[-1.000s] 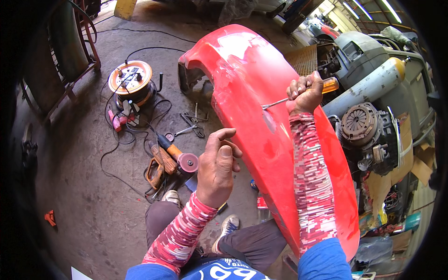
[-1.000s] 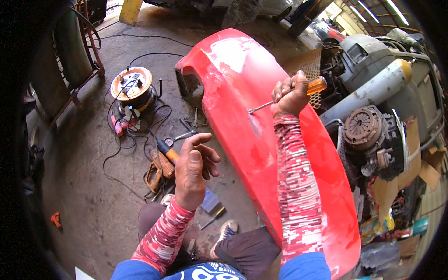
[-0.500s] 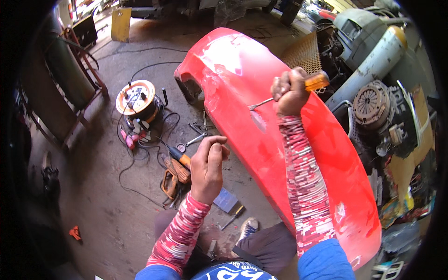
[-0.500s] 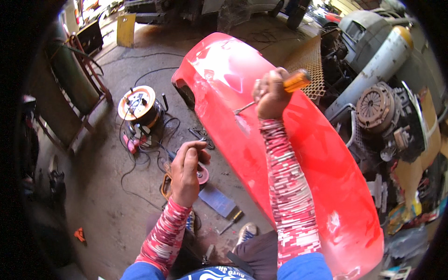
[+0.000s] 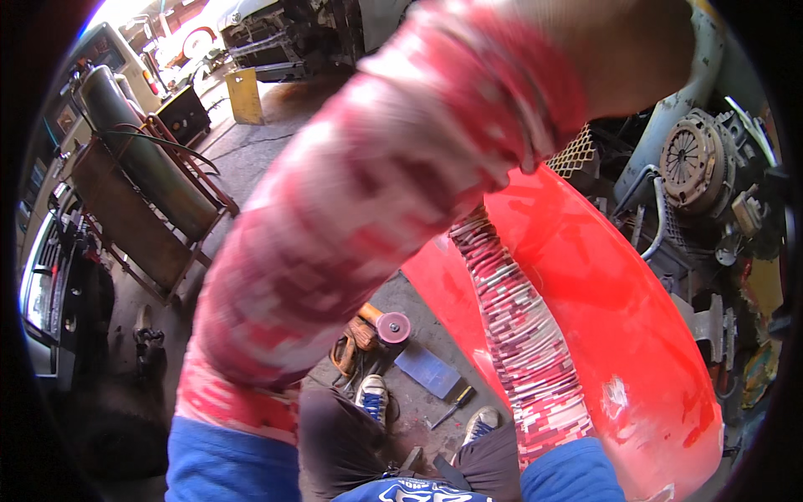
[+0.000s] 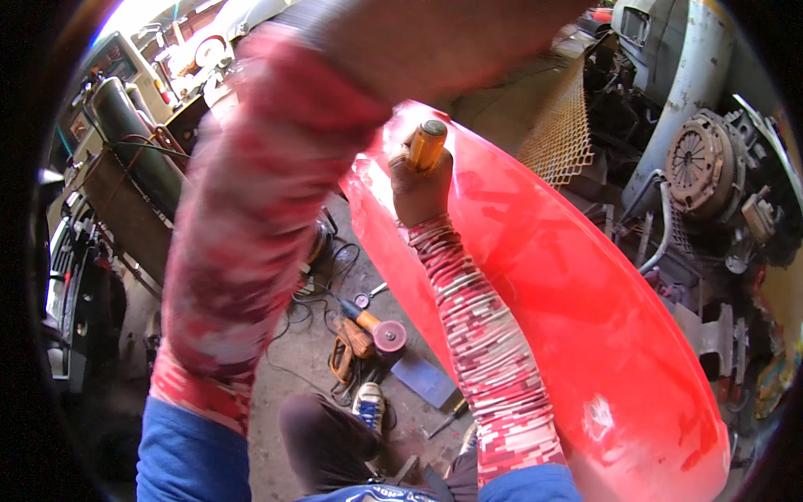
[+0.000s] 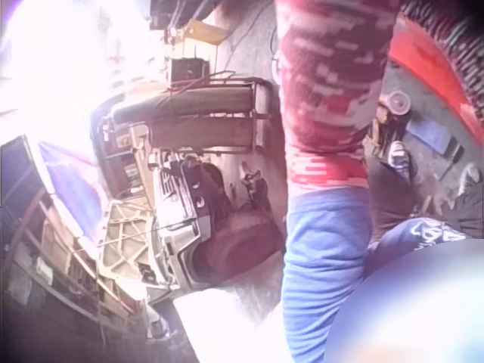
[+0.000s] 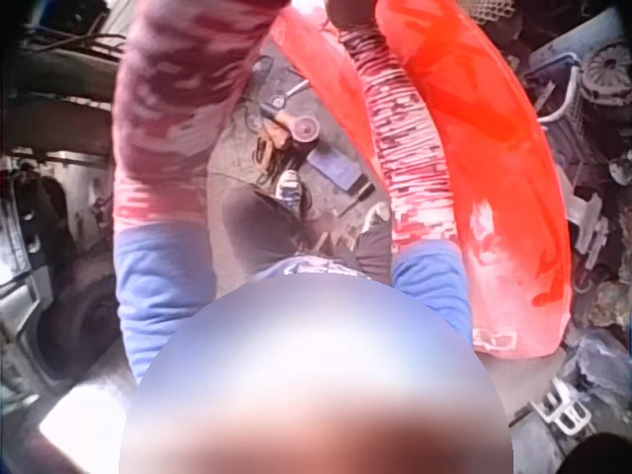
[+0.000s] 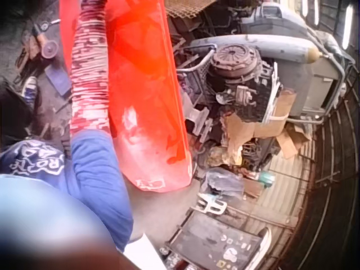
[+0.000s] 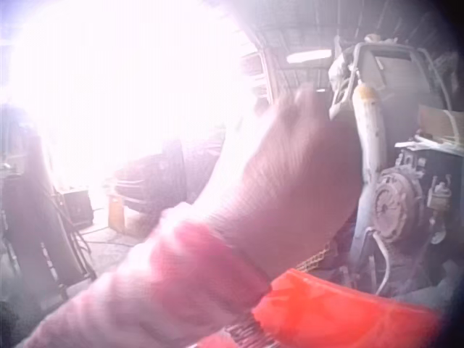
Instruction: The person uses a scraper to remove paint and residue from a red car fender. They scrape multiple areas, occasionally wiping the surface with a cloth, and reposition the fender to access different sections.
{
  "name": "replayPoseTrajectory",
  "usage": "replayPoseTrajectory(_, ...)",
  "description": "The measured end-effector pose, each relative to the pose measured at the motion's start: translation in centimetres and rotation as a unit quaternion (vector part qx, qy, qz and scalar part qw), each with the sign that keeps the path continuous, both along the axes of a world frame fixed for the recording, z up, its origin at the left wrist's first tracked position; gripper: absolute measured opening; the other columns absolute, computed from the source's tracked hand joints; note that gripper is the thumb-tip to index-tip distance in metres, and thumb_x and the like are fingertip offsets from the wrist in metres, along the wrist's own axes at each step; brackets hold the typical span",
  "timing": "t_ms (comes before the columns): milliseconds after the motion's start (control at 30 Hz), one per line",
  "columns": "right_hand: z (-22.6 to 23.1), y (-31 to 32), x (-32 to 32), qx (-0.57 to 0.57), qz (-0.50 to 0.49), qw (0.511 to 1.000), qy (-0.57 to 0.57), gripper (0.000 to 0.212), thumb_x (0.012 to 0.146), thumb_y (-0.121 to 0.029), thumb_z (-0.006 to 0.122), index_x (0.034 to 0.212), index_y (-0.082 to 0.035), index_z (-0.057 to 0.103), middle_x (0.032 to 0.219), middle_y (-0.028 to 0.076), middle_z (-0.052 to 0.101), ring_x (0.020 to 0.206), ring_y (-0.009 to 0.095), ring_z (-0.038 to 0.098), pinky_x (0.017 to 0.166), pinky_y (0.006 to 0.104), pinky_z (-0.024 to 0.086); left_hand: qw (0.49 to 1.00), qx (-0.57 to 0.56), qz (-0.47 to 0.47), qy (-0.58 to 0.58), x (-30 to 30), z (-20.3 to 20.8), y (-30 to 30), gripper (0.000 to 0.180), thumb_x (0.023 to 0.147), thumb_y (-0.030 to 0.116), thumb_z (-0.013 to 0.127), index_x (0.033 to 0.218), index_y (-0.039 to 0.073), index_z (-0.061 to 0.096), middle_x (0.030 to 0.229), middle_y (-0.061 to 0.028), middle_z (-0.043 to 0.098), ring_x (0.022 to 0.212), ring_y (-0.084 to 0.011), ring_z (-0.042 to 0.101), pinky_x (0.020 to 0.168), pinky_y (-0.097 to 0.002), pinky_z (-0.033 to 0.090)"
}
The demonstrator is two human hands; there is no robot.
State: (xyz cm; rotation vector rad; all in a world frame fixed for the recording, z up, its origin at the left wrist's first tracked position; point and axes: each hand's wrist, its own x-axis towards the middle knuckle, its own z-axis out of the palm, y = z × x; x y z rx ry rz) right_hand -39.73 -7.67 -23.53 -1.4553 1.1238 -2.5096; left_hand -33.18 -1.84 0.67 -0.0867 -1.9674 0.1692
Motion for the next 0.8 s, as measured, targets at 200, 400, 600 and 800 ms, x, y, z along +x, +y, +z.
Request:
replayPoseTrajectory(200,-1.0,0.8,1.4,0.042,-0.16,0.975,0.15,0.047,0.085,-0.011,0.077,0.128,0.0,0.062,0.124,0.015,0.068,0.116,0.023,0.064,0.101,0.0373,0.05,0.929,0.045,0.237,-0.281,-3.9,-11.3,-3.9,0.073,0.101,0.069,0.043,0.146,0.012,0.051,0.141,-0.0241,0.058,0.14,-0.0433,0.045,0.116,-0.0576,0.034)
replayPoseTrajectory(400,2.5,2.8,2.4,-0.026,0.075,0.987,-0.142,0.016,0.087,-0.004,0.066,0.102,0.0,0.063,0.093,0.001,0.064,0.083,0.011,0.062,0.071,0.0289,0.052,0.959,-0.025,0.143,-0.244,-0.8,-6.4,-6.5,0.048,0.104,0.043,0.051,0.139,0.012,0.054,0.119,-0.022,0.065,0.112,-0.0415,0.06,0.093,-0.0505,0.048)
replayPoseTrajectory(600,3.3,3.2,0.9,-0.033,0.083,0.983,-0.164,0.01,0.09,-0.002,0.065,0.098,-0.002,0.06,0.09,0.0,0.06,0.079,0.009,0.059,0.07,0.0272,0.05,0.986,0.004,-0.008,-0.167,1.7,-2.0,-3.4,0.032,0.097,0.022,0.06,0.126,0.008,0.06,0.101,-0.0164,0.067,0.092,-0.0362,0.067,0.082,-0.0477,0.051)
replayPoseTrajectory(800,1.0,1.7,2.3,0.003,0.053,0.99,-0.129,0.017,0.088,0.0,0.066,0.102,-0.002,0.059,0.092,0.001,0.059,0.081,0.012,0.059,0.073,0.0284,0.051,0.975,-0.039,-0.109,-0.189,5.5,0.0,-2.0,0.035,0.104,0.029,0.042,0.092,0.003,0.061,0.083,-0.0158,0.065,0.082,-0.0396,0.062,0.08,-0.0504,0.046)
